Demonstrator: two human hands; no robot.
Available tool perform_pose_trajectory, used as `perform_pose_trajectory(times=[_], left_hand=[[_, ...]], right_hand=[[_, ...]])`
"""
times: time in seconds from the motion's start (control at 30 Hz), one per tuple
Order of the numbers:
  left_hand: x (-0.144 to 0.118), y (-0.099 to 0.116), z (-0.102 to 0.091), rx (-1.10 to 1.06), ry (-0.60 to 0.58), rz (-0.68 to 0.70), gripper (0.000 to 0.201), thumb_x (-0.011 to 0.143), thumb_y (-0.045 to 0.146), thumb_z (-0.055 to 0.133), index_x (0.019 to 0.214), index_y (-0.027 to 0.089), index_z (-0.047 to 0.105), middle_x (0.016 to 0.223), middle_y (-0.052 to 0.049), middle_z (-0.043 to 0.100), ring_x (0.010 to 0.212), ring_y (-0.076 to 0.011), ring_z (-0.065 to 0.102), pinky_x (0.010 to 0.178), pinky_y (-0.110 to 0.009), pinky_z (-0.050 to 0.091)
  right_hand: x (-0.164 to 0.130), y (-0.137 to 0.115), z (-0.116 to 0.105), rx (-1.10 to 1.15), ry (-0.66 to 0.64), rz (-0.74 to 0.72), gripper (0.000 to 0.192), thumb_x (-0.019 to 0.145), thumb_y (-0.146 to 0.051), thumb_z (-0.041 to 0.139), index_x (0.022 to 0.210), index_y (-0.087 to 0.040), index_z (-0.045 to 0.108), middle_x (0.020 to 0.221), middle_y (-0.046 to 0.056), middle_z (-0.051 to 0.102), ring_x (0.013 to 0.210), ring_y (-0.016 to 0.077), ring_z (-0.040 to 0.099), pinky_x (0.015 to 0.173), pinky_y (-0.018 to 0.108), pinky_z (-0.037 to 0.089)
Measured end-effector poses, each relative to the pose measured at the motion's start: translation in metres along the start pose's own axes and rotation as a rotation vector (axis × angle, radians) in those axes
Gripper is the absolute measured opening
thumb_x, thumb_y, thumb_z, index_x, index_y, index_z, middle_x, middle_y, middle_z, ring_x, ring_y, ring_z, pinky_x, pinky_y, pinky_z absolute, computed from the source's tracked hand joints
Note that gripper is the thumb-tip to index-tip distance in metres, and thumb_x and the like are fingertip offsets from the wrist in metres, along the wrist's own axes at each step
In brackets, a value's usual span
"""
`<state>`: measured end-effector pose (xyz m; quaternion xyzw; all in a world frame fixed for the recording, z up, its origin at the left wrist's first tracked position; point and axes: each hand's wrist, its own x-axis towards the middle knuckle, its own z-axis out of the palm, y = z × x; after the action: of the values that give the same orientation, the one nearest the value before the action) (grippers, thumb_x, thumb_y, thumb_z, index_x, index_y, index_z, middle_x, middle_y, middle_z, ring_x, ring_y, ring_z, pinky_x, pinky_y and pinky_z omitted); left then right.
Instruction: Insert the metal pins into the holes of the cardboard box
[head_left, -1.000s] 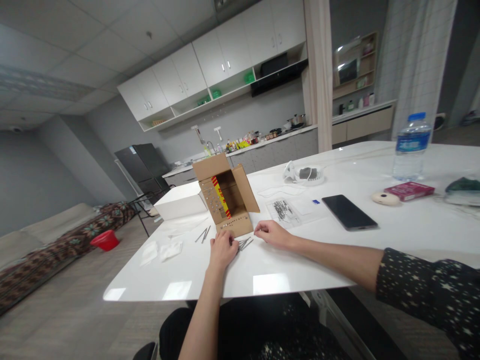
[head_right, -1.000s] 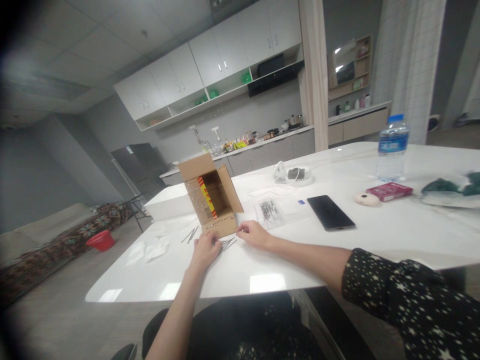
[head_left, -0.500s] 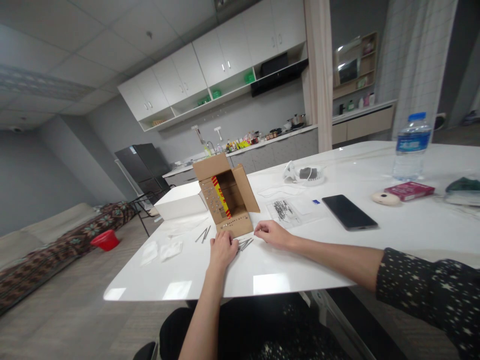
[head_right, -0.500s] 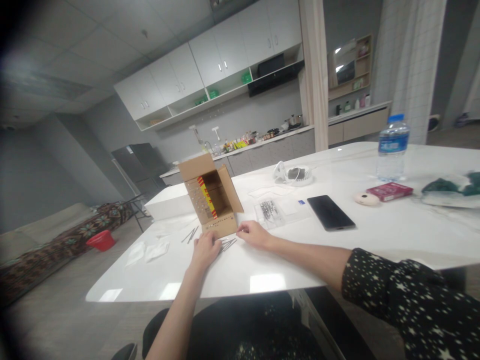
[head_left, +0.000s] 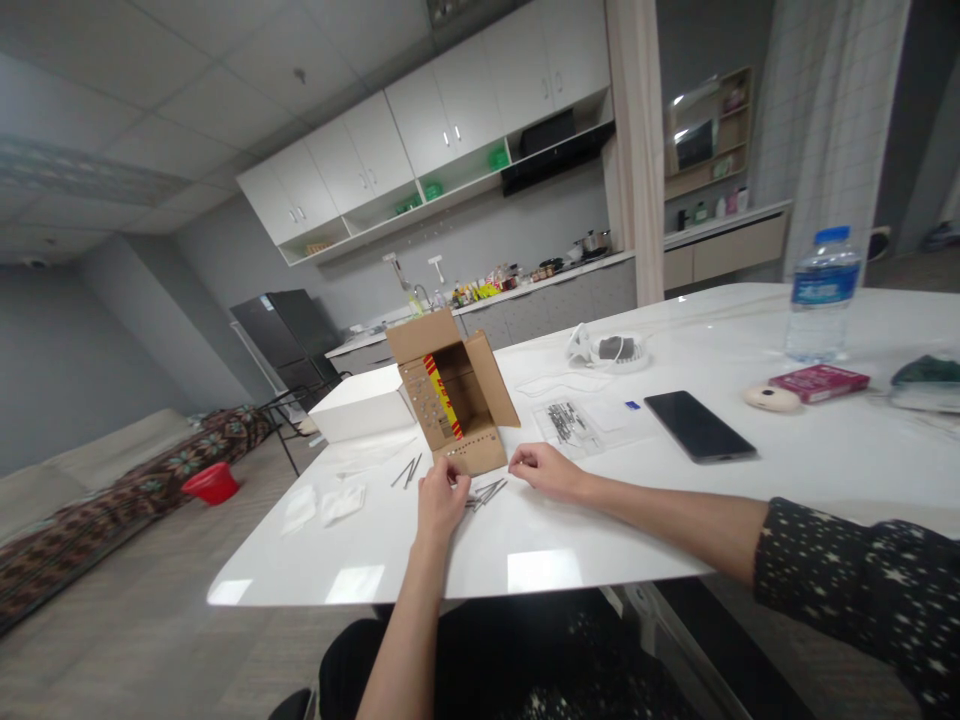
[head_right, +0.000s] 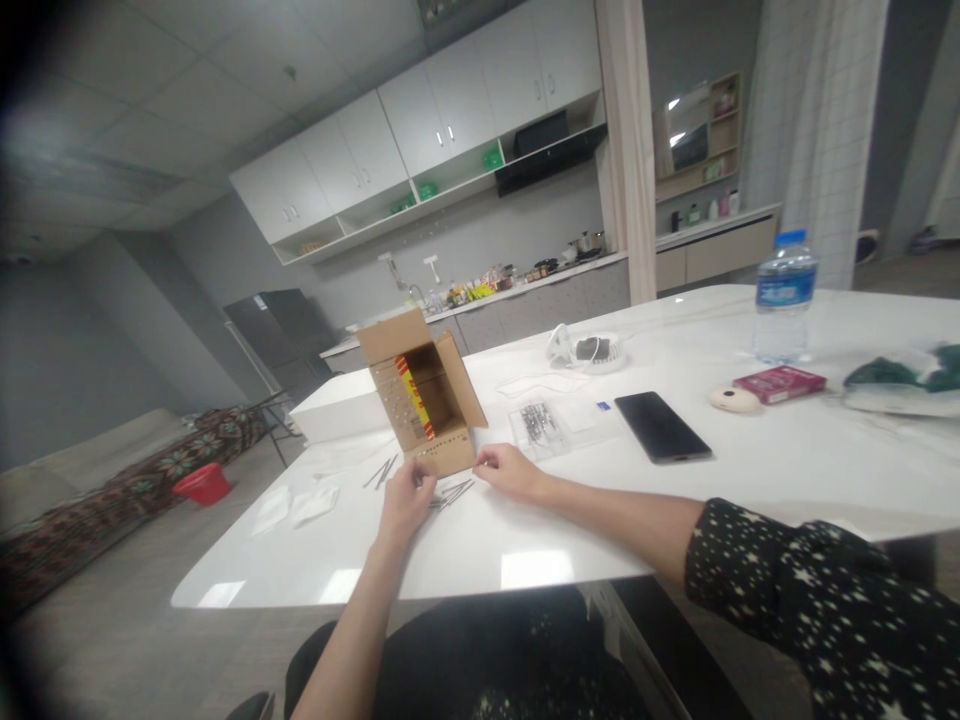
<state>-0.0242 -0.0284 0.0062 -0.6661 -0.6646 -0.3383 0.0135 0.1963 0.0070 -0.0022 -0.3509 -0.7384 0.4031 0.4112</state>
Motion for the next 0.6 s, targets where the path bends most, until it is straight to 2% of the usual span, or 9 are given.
perform_pose_trajectory(times=[0.27,0.47,0.6], left_hand=[[0.0029,-0.0109,0.0044,-0.147,0.225,0.094,0.01,0.08,0.023,0.05,0.086,0.021,0.057,0.079,-0.001,0.063,0.07,-0.0152,0.053,0.071,-0.029,0.043],[0.0037,-0.0059,0.0012,-0.167,0.312,0.09,0.012,0.082,0.025,0.05,0.089,0.02,0.059,0.081,-0.001,0.065,0.067,-0.0149,0.054,0.073,-0.031,0.044],[0.0049,-0.0069,0.0015,-0.121,0.361,0.103,0.01,0.082,0.027,0.053,0.085,0.02,0.059,0.073,0.0,0.062,0.067,-0.016,0.055,0.075,-0.033,0.044]], right_hand=[[-0.0003,0.0028,0.0003,0.003,-0.002,-0.004,0.013,0.074,-0.022,0.056,0.077,-0.015,0.067,0.061,-0.001,0.06,0.058,0.0124,0.051,0.055,0.023,0.036],[-0.0007,0.0014,0.0011,-0.007,0.002,-0.007,0.012,0.075,-0.02,0.055,0.075,-0.015,0.066,0.055,-0.003,0.055,0.054,0.0115,0.049,0.054,0.023,0.035],[-0.0006,-0.0001,0.0013,-0.005,0.014,-0.01,0.012,0.074,-0.019,0.056,0.076,-0.015,0.067,0.053,-0.003,0.054,0.054,0.0114,0.048,0.054,0.023,0.034]])
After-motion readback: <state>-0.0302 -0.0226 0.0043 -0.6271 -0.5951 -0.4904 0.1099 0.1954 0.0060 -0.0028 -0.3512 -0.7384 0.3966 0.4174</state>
